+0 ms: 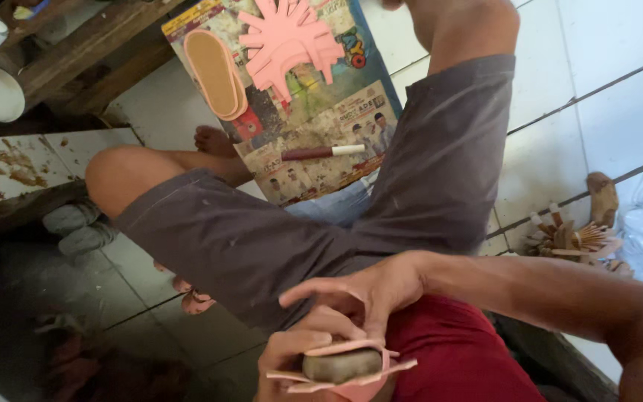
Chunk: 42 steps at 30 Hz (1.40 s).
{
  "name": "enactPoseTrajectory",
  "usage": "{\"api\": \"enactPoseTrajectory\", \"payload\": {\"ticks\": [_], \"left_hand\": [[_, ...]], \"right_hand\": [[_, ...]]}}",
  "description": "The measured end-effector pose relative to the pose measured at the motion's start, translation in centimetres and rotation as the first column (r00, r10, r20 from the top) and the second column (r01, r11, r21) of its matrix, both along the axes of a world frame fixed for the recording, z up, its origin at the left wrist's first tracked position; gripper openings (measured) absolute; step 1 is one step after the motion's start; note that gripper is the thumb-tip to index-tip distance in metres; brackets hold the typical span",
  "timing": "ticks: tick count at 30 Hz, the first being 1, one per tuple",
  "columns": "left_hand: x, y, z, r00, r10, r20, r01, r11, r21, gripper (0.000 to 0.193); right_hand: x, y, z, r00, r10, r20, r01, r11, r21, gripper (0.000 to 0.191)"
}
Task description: The person sits on the workshop floor and assembles a pink sandal, fitting the cut strap pieces onto a sole and pressing them in place, at times using a cylindrical hand tool to press the straps down. They work the sandal over a wooden last, turn it to reach different sides, and hold up the assembled sandal at the end.
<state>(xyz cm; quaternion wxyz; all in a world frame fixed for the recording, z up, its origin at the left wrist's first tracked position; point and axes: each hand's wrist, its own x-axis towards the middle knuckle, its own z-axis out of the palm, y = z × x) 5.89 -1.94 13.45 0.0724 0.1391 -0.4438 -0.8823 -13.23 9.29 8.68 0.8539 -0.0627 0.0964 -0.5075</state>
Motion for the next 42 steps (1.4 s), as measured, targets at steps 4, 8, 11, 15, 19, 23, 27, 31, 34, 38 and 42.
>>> {"api": "enactPoseTrajectory", "payload": {"ticks": [4,8,11,15,19,23,27,31,34,38,42], "left_hand": [[-2.7,0.5,0.0,0.986,0.165,0.026,-0.165,0.939,0.301,0.053],[-4.8,-0.6,1.5,0.995,-0.083,0.047,0.055,0.901,0.429,0.044],[-5.7,-1.9,3.3,0.834,-0.329,0.443,0.110,0.886,0.451,0.055],[-7.7,-2.6,4.9,0.815,-0.362,0.452,0.241,0.922,0.304,0.059],[-8.6,-4.2,5.9,0.829,-0.428,0.360,0.387,0.904,0.184,0.057],[-8.8,-2.4,5.1,0.893,-0.277,0.354,0.242,0.960,0.141,0.062],[-7.6,-0.5,3.8,0.813,-0.305,0.497,0.174,0.940,0.293,0.035],[-6.5,-0.2,3.6,0.848,-0.229,0.477,0.067,0.941,0.332,0.017],[-6.2,-0.4,2.8,0.870,-0.183,0.457,0.073,0.966,0.248,0.015],[-5.5,-0.4,0.0,0.865,-0.259,0.429,0.134,0.944,0.300,0.017],[-5.0,0.2,-2.9,0.943,-0.179,0.281,-0.013,0.823,0.567,0.013]], "right_hand": [[-2.2,0.6,4.7,0.938,-0.175,-0.299,0.236,0.955,0.180,0.122],[-3.2,3.5,8.8,0.826,-0.205,-0.526,0.452,0.798,0.399,0.102],[-2.2,4.3,9.0,0.661,-0.073,-0.747,0.500,0.785,0.366,0.087],[-0.9,5.3,8.0,0.752,-0.161,-0.639,0.511,0.754,0.412,0.063],[0.0,6.5,8.0,0.689,-0.284,-0.667,0.618,0.711,0.336,0.048],[-0.1,7.5,8.6,0.680,-0.410,-0.607,0.693,0.631,0.350,0.056],[-0.4,8.4,8.9,0.675,-0.438,-0.594,0.706,0.616,0.348,0.066],[0.1,9.5,8.4,0.622,-0.446,-0.644,0.752,0.569,0.332,0.069],[0.5,9.7,6.8,0.579,-0.521,-0.627,0.787,0.560,0.261,0.073],[0.7,9.5,5.9,0.612,-0.510,-0.605,0.780,0.518,0.352,0.076],[0.1,7.4,5.6,0.647,-0.534,-0.544,0.756,0.542,0.367,0.071]]}}
